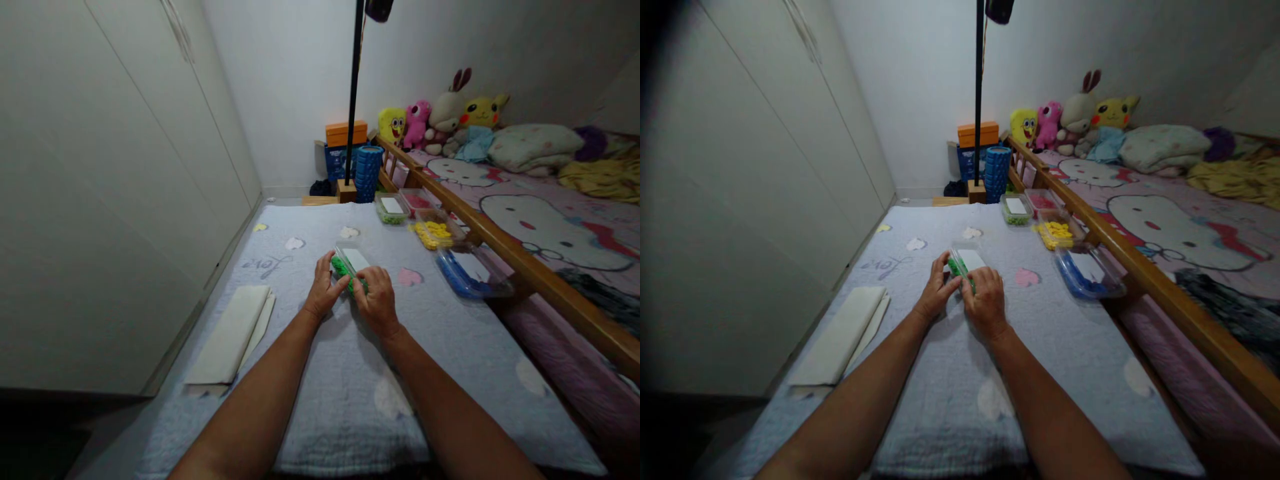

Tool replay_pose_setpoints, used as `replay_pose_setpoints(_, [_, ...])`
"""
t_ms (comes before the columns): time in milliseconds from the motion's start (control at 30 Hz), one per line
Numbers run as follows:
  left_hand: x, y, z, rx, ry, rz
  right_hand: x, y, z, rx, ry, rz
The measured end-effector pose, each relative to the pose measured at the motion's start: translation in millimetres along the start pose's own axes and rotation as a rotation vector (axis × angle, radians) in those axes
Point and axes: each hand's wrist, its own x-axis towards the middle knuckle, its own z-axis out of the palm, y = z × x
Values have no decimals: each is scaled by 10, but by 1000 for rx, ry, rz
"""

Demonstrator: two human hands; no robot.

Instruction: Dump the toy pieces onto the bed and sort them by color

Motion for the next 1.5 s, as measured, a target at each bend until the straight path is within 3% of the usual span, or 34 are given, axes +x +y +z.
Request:
replay_pose_setpoints(133, [-1, -23, -4, -9, 0, -11, -10, -14, 5, 35, 32, -38])
replay_pose_setpoints(267, [17, -55, -13, -141, 96, -89, 7, 21, -72, 143, 9, -49])
replay_pose_setpoints(433, [53, -48, -12, -138, 232, -173, 359, 377, -137, 166, 101, 227])
replay_pose_setpoints(567, [62, -10, -8, -133, 242, -244, 817, 671, -4, 66, -134, 392])
replay_pose_setpoints(667, [56, 12, -11, -190, 220, -270, 1032, 735, 164, 43, -316, 450])
replay_pose_setpoints(767, [50, 34, -10, -273, 188, -298, 1088, 730, 297, 41, -346, 420])
replay_pose_setpoints(933, [53, 110, -10, -426, 140, -361, 1042, 722, 362, 12, -168, 270])
replay_pose_setpoints(1067, [62, 158, -24, -450, 156, -369, 1022, 677, 344, -25, -128, 214])
replay_pose_setpoints(1500, [78, 114, -2, -511, 176, -365, 1006, 421, 205, -213, -193, 308])
